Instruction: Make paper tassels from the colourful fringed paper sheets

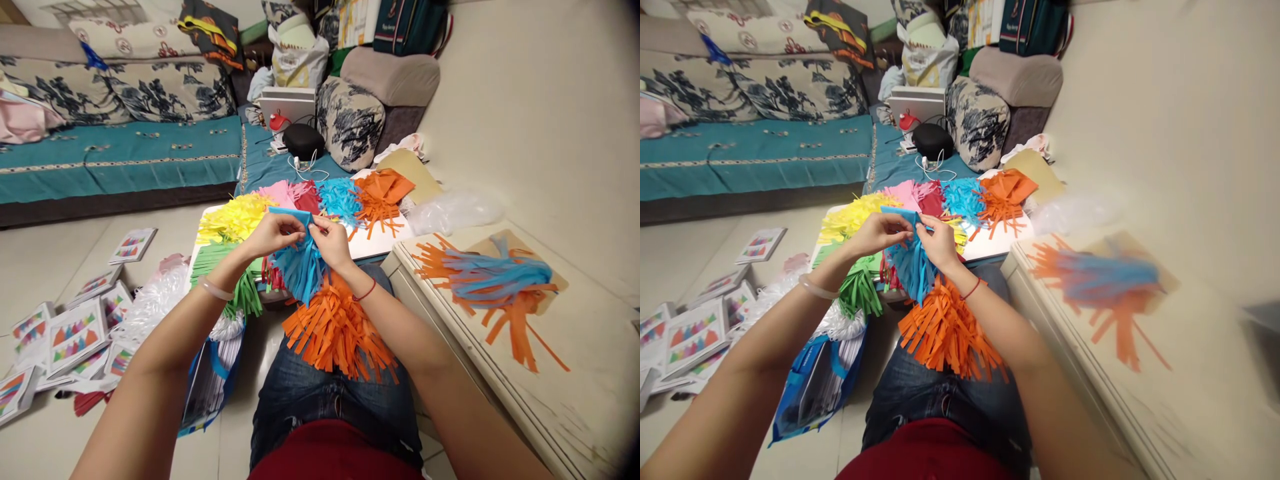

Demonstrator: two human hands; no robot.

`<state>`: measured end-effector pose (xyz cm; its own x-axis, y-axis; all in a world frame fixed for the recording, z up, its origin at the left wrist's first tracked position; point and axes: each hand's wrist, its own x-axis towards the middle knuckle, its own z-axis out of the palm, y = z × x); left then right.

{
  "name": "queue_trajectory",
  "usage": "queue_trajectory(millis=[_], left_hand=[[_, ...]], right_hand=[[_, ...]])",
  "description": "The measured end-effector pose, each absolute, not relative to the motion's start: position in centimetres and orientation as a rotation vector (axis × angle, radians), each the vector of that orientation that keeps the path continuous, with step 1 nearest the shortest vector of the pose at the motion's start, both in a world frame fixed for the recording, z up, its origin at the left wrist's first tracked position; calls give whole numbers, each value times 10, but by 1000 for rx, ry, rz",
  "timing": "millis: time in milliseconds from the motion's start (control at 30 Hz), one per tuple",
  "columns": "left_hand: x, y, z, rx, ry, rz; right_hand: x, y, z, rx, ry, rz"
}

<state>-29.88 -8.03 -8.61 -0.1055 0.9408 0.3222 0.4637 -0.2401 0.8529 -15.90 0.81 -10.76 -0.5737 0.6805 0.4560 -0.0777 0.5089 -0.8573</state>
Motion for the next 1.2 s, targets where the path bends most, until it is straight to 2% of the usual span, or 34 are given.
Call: queue_trajectory(millis=[600,900,1000,1133,1200], left_hand=[[-300,-81,-93,1553,1560,1359],[-304,-79,-99,1531,1615,1439],[-304,-81,-94,1654,1807,1417],[-308,-80,-84,1933,2173,1282],[-308,-81,-81,2048,2332,1243]], right_hand=[[-162,7,-119,-461,-1919,1216],[-167,8,-131,-519,-1940,1132],[-167,6,-119,-530,-2056,918],[-180,8,-94,-626,-2537,393],[-194,15,-81,-716,-2651,298]])
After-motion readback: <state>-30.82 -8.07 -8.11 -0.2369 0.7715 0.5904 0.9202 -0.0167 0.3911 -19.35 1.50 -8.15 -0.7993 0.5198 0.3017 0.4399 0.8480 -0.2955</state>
